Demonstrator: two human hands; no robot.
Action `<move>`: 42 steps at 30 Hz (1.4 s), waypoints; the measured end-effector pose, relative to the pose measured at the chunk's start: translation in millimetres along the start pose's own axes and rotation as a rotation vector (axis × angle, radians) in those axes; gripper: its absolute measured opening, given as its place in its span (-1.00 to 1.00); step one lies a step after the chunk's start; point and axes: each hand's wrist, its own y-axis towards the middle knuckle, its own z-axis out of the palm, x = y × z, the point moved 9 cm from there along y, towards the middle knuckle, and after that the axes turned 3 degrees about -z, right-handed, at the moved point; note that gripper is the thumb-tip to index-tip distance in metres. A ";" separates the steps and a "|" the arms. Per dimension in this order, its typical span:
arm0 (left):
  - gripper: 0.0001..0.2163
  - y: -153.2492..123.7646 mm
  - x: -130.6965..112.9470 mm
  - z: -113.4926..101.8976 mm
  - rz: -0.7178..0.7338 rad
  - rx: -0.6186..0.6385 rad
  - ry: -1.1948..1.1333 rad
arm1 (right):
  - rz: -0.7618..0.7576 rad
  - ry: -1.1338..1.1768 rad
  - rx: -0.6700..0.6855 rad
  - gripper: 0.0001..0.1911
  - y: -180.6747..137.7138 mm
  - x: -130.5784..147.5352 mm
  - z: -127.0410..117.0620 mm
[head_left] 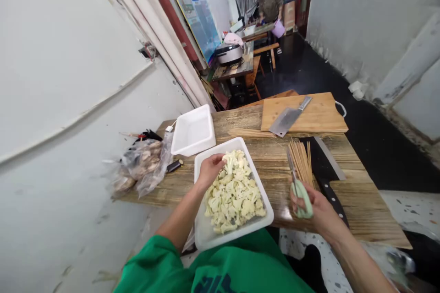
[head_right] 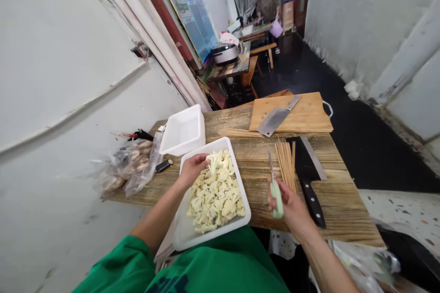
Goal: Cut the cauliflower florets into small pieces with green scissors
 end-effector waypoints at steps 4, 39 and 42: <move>-0.56 -5.7 -11.2 -0.2 0.025 0.010 -0.279 | -0.004 0.146 0.228 -0.46 -31.0 16.5 53.6; -0.83 -170.3 -106.4 220.8 -0.134 1.012 -0.465 | -0.224 -0.799 -0.886 -0.29 -178.8 -12.0 56.9; -0.75 -191.0 -104.1 260.0 0.038 0.973 -0.300 | -0.221 -0.670 -0.963 -0.41 -196.5 -24.2 22.8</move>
